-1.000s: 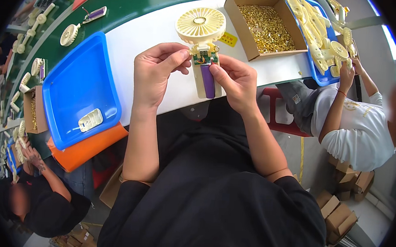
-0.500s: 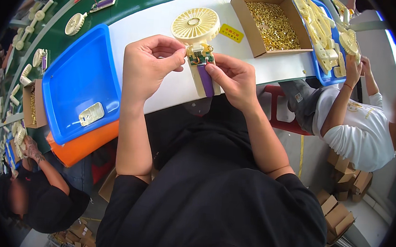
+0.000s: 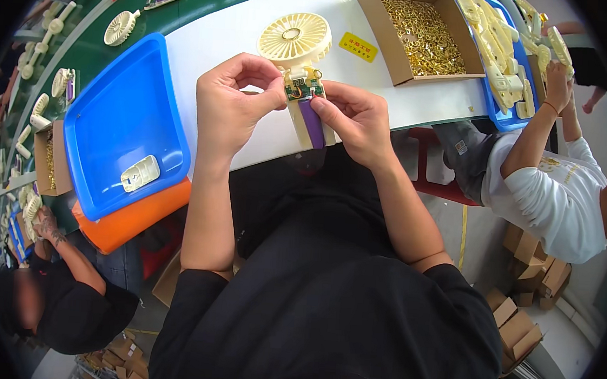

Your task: Manually assembling the housing, motor, circuit board, and fan blades of small portable fans on an assembly line.

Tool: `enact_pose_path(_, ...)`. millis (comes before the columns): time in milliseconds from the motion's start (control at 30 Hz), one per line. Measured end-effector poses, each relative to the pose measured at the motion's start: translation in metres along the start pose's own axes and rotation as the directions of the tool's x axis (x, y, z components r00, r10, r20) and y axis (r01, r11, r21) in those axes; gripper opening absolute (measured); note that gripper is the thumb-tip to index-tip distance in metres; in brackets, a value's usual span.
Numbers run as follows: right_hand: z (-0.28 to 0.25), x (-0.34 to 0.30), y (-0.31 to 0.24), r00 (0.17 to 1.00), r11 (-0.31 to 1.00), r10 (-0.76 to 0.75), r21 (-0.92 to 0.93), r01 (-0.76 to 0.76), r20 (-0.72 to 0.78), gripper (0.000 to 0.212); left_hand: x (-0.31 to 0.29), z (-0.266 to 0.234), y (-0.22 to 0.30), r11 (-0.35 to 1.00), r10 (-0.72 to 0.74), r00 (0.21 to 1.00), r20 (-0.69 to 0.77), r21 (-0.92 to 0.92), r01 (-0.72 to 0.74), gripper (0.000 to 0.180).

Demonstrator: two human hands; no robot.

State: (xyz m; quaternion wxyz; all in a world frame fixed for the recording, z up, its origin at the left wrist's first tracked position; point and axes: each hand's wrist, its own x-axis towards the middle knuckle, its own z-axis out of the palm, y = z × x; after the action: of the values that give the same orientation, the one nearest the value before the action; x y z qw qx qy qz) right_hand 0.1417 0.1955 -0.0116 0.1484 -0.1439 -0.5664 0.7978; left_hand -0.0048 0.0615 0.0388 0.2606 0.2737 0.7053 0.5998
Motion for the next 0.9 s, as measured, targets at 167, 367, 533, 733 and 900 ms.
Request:
enact_pose_path(167,0.002,0.001,0.0,1.0,1.0,-0.014,0.02,0.014,0.002,0.031,-0.004,-0.003,0.003,0.976,-0.111,0.993,-0.043,-0.194,0.1,0.008)
enact_pose_path(367,0.007,0.006,-0.003,0.999,0.996,-0.035,-0.079,0.037,0.034,0.031,-0.004,-0.013,-0.007,0.923,-0.212,0.977,0.012,-0.327,0.204,0.013)
enact_pose_path(533,0.015,0.012,0.0,0.999,0.983,-0.018,-0.182,0.027,0.051,0.03,-0.008,-0.012,-0.01,0.976,-0.159,0.984,-0.085,-0.164,0.144,0.019)
enact_pose_path(733,0.019,0.02,0.014,0.997,0.995,-0.073,-0.069,0.072,-0.012,0.03,-0.009,-0.012,-0.016,0.964,-0.151,0.98,-0.126,-0.239,0.118,0.021)
enact_pose_path(900,0.017,0.025,0.013,0.998,0.997,-0.052,-0.062,0.054,0.023,0.03,-0.009,-0.012,-0.017,0.958,-0.139,0.977,-0.162,-0.271,0.091,0.021)
